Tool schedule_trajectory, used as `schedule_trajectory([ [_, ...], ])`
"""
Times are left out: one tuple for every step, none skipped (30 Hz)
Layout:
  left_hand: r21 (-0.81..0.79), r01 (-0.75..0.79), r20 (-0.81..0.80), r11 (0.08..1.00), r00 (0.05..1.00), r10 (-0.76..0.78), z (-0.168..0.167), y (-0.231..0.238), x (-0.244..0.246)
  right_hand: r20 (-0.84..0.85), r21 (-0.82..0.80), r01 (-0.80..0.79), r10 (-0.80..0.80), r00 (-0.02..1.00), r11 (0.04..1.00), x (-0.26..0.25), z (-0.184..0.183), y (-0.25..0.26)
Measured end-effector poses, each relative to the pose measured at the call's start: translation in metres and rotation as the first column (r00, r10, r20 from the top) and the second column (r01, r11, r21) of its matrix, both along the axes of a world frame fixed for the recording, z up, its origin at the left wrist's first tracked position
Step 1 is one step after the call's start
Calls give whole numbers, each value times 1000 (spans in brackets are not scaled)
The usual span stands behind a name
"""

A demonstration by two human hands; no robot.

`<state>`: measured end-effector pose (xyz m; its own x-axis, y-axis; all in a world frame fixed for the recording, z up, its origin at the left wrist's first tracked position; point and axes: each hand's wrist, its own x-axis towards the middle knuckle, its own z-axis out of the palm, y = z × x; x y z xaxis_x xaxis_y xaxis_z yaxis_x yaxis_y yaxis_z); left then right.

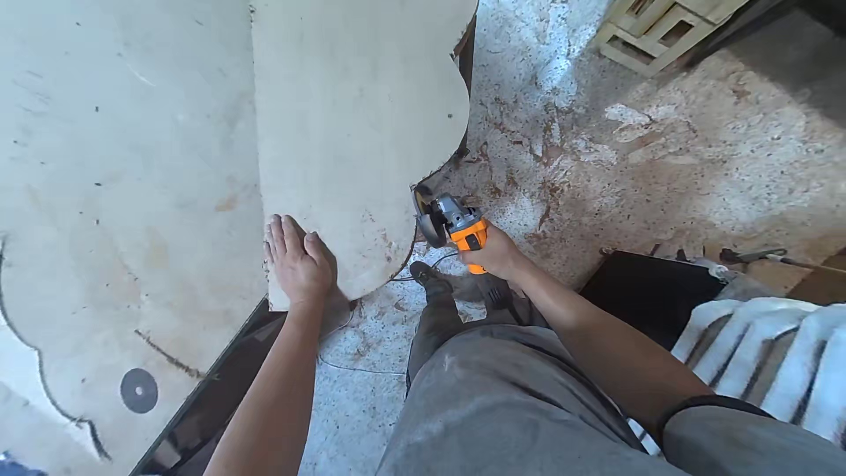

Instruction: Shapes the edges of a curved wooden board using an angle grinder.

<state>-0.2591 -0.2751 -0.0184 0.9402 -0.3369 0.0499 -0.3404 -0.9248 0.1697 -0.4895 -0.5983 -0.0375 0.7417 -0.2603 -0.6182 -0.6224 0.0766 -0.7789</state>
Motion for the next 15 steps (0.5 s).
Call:
schedule_trajectory([
  [2,5,5,1000,1000,-5,0,1,3,5,-3,-2,2,1000,1000,1,1,0],
  [7,9,12,1000,1000,-9,-1,1,5,11,-6,-3,3,1000,1000,1,2,1],
  [11,9,18,1000,1000,-9,-1,0,5,16,-3,-2,2,1000,1000,3,3,1],
  [19,6,14,1000,1000,-7,-1,0,5,20,7,3,-3,1000,1000,4,4,1],
  [22,4,7,1000,1000,-5,0,0,4,21,16,7,-8,1000,1000,5,4,2],
  [19,5,7,1000,1000,-5,0,-1,4,21,18,10,-11,1000,1000,6,3,2],
  [16,4,10,1000,1000,-5,-1,-2,5,19,20,7,-8,1000,1000,8,3,1],
  [17,4,12,1000,1000,-4,-1,-2,6,15,23,5,-5,1000,1000,9,2,1],
  [19,5,12,1000,1000,-5,-1,-1,5,11,26,5,-6,1000,1000,9,2,1],
  [19,4,11,1000,1000,-4,-1,-1,5,10,35,9,-9,1000,999,9,3,1],
  [19,4,16,1000,1000,-5,-2,-1,5,14,50,15,-15,1000,999,9,3,1],
  [18,5,18,1000,1000,-5,-2,-1,6,17,61,20,-21,1000,998,9,3,1],
  [18,4,17,1000,1000,-5,-2,-1,6,16,68,25,-26,1000,997,10,3,1],
  [20,3,12,1000,1000,-3,-2,-1,5,11,69,26,-27,1000,997,9,1,2],
  [22,1,10,1000,1000,-2,-1,0,5,4,71,27,-27,1000,997,9,0,2],
])
